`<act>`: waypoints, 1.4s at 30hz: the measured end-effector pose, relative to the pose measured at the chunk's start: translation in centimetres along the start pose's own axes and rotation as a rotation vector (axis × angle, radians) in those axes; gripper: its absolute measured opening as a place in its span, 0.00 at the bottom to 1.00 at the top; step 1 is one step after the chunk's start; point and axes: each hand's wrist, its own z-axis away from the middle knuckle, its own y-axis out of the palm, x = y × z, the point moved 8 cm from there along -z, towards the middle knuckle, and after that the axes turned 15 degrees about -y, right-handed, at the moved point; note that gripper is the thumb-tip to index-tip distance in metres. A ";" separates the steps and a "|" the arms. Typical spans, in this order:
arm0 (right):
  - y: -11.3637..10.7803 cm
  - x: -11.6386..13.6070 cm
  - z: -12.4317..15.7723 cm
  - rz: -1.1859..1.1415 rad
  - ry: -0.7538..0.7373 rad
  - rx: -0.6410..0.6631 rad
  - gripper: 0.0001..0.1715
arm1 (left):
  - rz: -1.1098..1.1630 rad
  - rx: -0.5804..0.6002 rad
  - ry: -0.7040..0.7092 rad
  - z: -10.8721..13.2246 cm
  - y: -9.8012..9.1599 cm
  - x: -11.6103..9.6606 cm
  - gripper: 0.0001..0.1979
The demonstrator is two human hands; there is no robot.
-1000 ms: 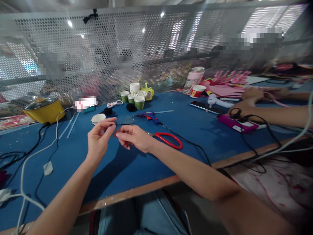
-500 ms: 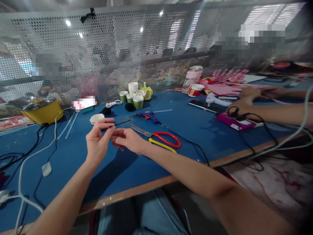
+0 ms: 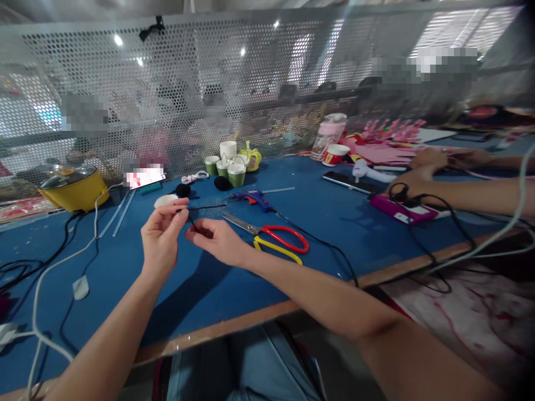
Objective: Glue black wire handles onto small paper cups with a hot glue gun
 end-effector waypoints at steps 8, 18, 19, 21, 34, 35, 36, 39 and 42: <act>-3.1 0.2 -0.1 0.193 0.000 -0.041 0.16 | -0.183 -0.045 0.122 -0.5 -0.9 -1.7 0.03; -5.6 -0.2 -0.8 0.456 -0.096 -0.074 0.15 | -0.350 0.003 0.274 -0.3 -0.9 -4.7 0.04; -5.9 -0.2 -0.9 0.486 -0.103 -0.084 0.15 | -0.372 0.019 0.245 -0.3 -0.8 -4.6 0.03; -6.6 -0.3 -1.0 0.539 -0.107 -0.106 0.15 | -0.359 0.075 0.125 -0.5 -0.6 -3.7 0.03; -8.7 -2.1 -0.7 0.589 0.187 0.071 0.14 | 0.024 0.212 -0.535 -0.4 1.0 3.1 0.08; -8.2 -1.7 -0.6 0.482 0.178 0.058 0.19 | 0.012 0.229 -0.560 -0.1 1.3 3.5 0.09; -7.5 -1.3 -0.6 0.343 0.162 0.056 0.22 | 0.001 0.246 -0.582 0.2 1.6 3.8 0.09; -5.0 -0.3 -0.4 0.061 0.147 0.085 0.23 | -0.028 0.287 -0.629 0.9 2.3 4.7 0.10; -3.2 -0.7 0.1 0.050 0.225 0.183 0.18 | -0.068 0.305 -0.630 1.2 2.6 5.1 0.10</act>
